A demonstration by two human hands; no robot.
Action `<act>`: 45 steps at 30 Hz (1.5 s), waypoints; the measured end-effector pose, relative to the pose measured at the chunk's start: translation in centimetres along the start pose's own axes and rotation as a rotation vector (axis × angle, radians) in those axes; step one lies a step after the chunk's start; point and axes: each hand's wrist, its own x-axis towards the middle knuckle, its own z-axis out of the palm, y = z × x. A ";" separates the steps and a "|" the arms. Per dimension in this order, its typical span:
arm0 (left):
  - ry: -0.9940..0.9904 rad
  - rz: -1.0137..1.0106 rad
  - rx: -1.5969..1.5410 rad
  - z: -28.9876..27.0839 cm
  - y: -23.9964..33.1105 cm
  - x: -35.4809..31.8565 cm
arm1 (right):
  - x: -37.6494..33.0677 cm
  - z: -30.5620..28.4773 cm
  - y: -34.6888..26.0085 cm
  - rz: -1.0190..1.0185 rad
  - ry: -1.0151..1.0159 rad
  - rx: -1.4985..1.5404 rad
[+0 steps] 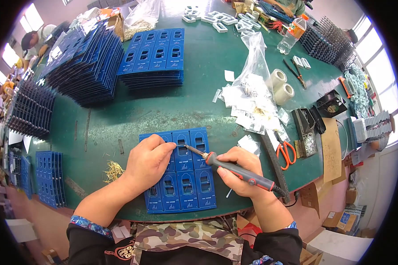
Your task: The person solders small electronic components into slots on blue plastic trays. This is done by hand using a soldering iron and solder wire.
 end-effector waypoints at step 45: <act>-0.040 0.064 -0.021 -0.3 0.8 -0.6 | -1.6 -0.7 0.4 -0.015 0.030 0.071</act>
